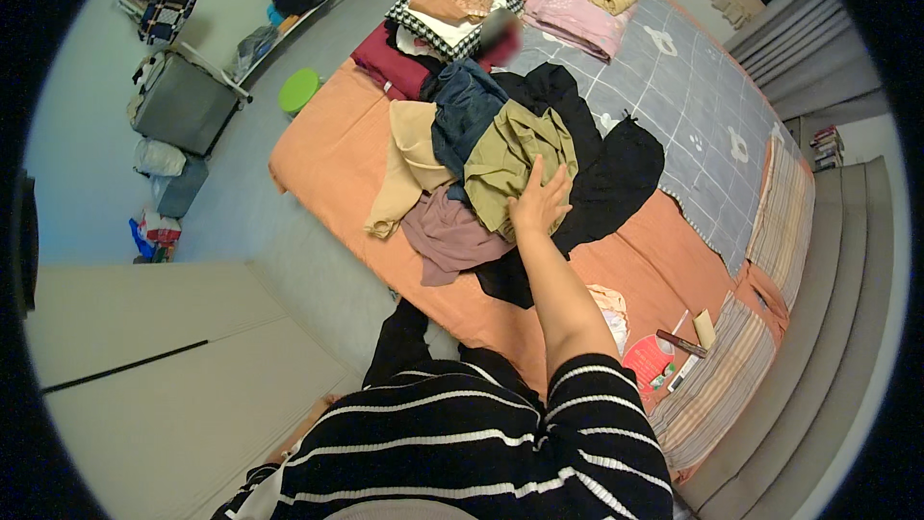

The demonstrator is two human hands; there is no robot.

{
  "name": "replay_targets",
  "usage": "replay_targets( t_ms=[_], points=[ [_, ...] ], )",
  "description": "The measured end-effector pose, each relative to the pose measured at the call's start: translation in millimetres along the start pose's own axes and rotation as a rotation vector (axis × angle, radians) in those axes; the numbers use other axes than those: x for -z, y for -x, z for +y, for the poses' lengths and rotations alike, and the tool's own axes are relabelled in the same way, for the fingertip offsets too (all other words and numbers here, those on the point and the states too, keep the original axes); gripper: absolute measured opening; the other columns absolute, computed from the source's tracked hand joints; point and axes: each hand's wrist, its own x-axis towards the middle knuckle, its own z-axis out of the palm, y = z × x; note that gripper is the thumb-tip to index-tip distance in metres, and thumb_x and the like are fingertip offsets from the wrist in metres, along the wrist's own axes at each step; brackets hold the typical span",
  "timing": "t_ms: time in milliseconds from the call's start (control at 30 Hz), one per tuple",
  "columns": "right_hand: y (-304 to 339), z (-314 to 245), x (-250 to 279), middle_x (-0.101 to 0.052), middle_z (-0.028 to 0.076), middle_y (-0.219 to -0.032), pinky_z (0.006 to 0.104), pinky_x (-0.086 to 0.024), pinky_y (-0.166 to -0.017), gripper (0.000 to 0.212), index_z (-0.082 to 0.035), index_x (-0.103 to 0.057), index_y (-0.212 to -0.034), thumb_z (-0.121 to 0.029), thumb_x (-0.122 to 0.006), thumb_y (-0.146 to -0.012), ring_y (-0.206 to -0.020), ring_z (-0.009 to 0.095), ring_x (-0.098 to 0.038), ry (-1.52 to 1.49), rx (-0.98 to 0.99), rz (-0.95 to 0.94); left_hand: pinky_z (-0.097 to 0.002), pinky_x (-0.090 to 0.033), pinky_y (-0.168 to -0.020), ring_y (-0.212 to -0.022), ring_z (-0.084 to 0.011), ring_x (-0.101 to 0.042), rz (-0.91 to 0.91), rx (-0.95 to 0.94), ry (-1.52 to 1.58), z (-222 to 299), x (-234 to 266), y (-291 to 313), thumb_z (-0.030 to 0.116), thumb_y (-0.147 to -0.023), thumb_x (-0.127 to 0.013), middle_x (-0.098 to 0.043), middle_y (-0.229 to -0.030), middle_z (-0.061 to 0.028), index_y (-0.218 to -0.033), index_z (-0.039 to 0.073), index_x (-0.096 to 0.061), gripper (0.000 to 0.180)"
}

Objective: The person retrieves a pile of clothes from a closet shelf and places them on a bed. They then fold a green shirt and a pair of pink pants by hand, smoothing the fabric and stacking the folded items on the bed.

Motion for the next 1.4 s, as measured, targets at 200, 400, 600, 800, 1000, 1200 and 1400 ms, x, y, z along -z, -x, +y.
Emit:
replay_targets(
  t_ms=[200, 400, 600, 800, 1000, 1200, 1400],
  points=[
    [-42, 38, -48, -0.064, 0.018, -0.094, 0.0418, -0.047, -0.079, 0.019, -0.007, -0.061, -0.103, -0.018, -0.058, -0.088, -0.091, 0.034, -0.062, -0.65, -0.229, -0.22, -0.026, -0.049, -0.075, -0.082, -0.0141, -0.061, 0.001, -0.442, 0.178, 94, 80, -95, 0.016, -0.087, -0.061, -0.065, -0.09, -0.0067, -0.114, -0.003, -0.058, 0.032],
    [-10, -7, 44, -0.057, 0.003, -0.093, 0.029, -0.047, -0.072, 0.017, -0.002, -0.055, -0.104, -0.015, -0.055, -0.093, -0.083, 0.012, -0.055, -1.345, -0.224, -0.298, -0.029, -0.049, -0.082, -0.089, -0.0161, -0.062, -0.256, -0.717, 0.087, 274, 115, -121, 0.021, -0.093, -0.057, -0.066, -0.104, -0.0099, -0.119, -0.003, -0.055, 0.036],
    [113, -135, 120, -0.058, 0.002, -0.1, 0.0275, -0.046, -0.08, 0.026, -0.001, -0.055, -0.111, -0.018, -0.059, -0.092, -0.092, 0.01, -0.054, -1.366, 0.085, -0.583, -0.0365, -0.048, -0.089, -0.11, -0.0238, -0.056, -1.08, -0.159, 0.354, 444, 68, -57, 0.046, -0.096, -0.043, -0.055, -0.125, -0.0114, -0.134, 0.007, -0.044, 0.054],
    [162, -166, 148, -0.063, 0.007, -0.107, 0.029, -0.045, -0.086, 0.024, 0.0, -0.061, -0.107, -0.013, -0.063, -0.088, -0.096, 0.015, -0.057, -1.437, 0.316, -0.819, -0.0369, -0.052, -0.086, -0.096, -0.0271, -0.064, -1.34, 0.056, 0.371, 489, 18, -72, 0.019, -0.09, -0.058, -0.064, -0.108, -0.0164, -0.12, -0.004, -0.054, 0.038],
    [179, -58, 78, -0.066, 0.016, -0.105, 0.0352, -0.053, -0.083, 0.026, -0.006, -0.059, -0.105, -0.026, -0.06, -0.088, -0.089, 0.024, -0.067, -1.966, -0.677, -0.787, -0.0352, -0.048, -0.091, -0.103, -0.0222, -0.06, -1.201, -0.633, 0.02, 507, 49, -39, 0.009, -0.087, -0.06, -0.06, -0.117, -0.0121, -0.127, -0.004, -0.048, 0.044],
    [125, -76, 71, -0.047, 0.016, -0.134, 0.0511, -0.041, -0.097, 0.074, -0.005, -0.034, -0.14, -0.058, -0.047, -0.09, -0.119, 0.032, -0.049, -2.603, -0.922, -0.303, -0.0321, -0.039, -0.098, -0.112, -0.0168, -0.053, -1.205, -0.637, -0.402, 492, 109, 36, 0.011, -0.085, -0.066, -0.057, -0.123, -0.0076, -0.132, -0.001, -0.044, 0.054],
    [64, -105, 82, -0.06, 0.017, -0.115, 0.0406, -0.047, -0.091, 0.033, 0.006, -0.053, -0.117, -0.01, -0.055, -0.088, -0.102, 0.028, -0.06, -2.398, -0.883, -0.074, -0.0307, -0.043, -0.092, -0.104, -0.0151, -0.056, -0.975, -0.728, -0.767, 497, 164, -18, 0.01, -0.084, -0.067, -0.06, -0.117, -0.0057, -0.126, 0.0, -0.052, 0.046]
  ],
)
